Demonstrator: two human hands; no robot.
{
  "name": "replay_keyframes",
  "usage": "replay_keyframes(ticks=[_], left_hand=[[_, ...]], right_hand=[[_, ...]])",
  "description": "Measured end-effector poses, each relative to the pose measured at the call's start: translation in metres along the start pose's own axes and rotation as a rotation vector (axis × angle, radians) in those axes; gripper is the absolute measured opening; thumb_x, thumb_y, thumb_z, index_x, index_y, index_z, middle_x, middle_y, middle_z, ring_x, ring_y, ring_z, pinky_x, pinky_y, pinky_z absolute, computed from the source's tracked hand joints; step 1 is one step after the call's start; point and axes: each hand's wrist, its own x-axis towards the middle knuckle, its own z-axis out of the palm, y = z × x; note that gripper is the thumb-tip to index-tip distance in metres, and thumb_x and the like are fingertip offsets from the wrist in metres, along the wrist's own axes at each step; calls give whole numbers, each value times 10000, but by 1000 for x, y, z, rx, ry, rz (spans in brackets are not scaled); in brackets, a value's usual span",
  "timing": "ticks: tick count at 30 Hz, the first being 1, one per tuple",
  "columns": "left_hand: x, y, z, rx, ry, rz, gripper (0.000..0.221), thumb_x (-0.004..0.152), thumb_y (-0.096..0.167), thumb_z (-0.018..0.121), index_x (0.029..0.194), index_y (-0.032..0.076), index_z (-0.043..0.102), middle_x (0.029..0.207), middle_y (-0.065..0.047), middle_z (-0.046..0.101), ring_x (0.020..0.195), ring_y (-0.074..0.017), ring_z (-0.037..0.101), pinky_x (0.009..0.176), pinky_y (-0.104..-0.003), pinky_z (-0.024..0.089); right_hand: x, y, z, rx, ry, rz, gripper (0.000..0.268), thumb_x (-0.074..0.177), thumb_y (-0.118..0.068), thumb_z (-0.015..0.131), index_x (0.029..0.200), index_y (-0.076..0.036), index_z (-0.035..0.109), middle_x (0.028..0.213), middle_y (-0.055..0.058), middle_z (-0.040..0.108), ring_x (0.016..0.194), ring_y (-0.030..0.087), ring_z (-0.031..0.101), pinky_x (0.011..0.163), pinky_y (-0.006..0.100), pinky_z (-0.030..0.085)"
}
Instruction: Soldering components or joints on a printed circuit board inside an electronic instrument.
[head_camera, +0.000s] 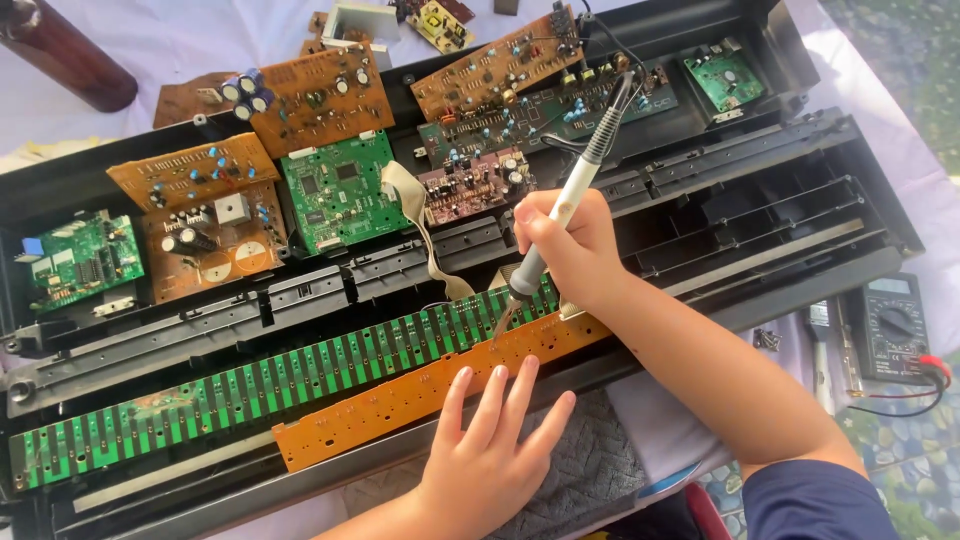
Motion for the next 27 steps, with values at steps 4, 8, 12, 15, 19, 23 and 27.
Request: replay_keyframes(ticks=[4,8,12,15,19,23,27], left_hand=[[0,1,1,-7,21,-13,378,954,207,473,1278,274,654,1298,-131,708,1106,-274,656,1027,-530,492],[-1,0,-1,-7,2,0,377,948,226,487,1284,268,654,1310,-145,701,1117,-281,663,1028,-541,487],[-1,1,-2,-9,1,4,384,953,228,478,1293,264,651,1320,-148,697,1117,-287,667,1033,-539,484],[-2,0,-1,-15,-5,17,387,958,241,479,1306,254,647,1329,-163,687,1128,-297,660,1034,-551,479],[-2,0,-2,-18,-2,15,400,930,224,488,1295,257,649,1322,-153,692,1126,-287,651,1030,-557,484],[-2,-3,-2,-38,-4,19,396,946,228,473,1297,253,653,1333,-161,685,1133,-294,652,1036,-557,474],[-2,-2,-2,-41,5,16,400,947,225,469,1302,250,651,1330,-160,690,1128,-291,659,1039,-558,476]], right_hand=[[0,2,0,14,-6,-24,418,971,-237,467,574,-110,496,526,-50,354,535,87,329,551,264,280],[-1,5,1,9,11,7,412,968,-255,485,585,-110,529,543,-43,412,545,89,380,564,266,318],[-1,5,1,11,22,-18,403,957,-242,489,579,-107,527,535,-46,395,542,91,367,562,269,312],[-1,7,1,-2,24,-20,402,964,-247,490,589,-110,537,547,-44,411,557,93,385,576,273,321],[0,6,1,7,25,-23,415,974,-256,492,589,-109,542,535,-43,405,540,90,372,561,271,310],[1,5,1,-22,16,-59,405,967,-232,480,588,-100,531,535,-41,396,543,93,371,559,269,317],[2,3,1,-20,11,-64,409,969,-236,478,586,-102,530,531,-45,386,532,87,360,547,260,310]])
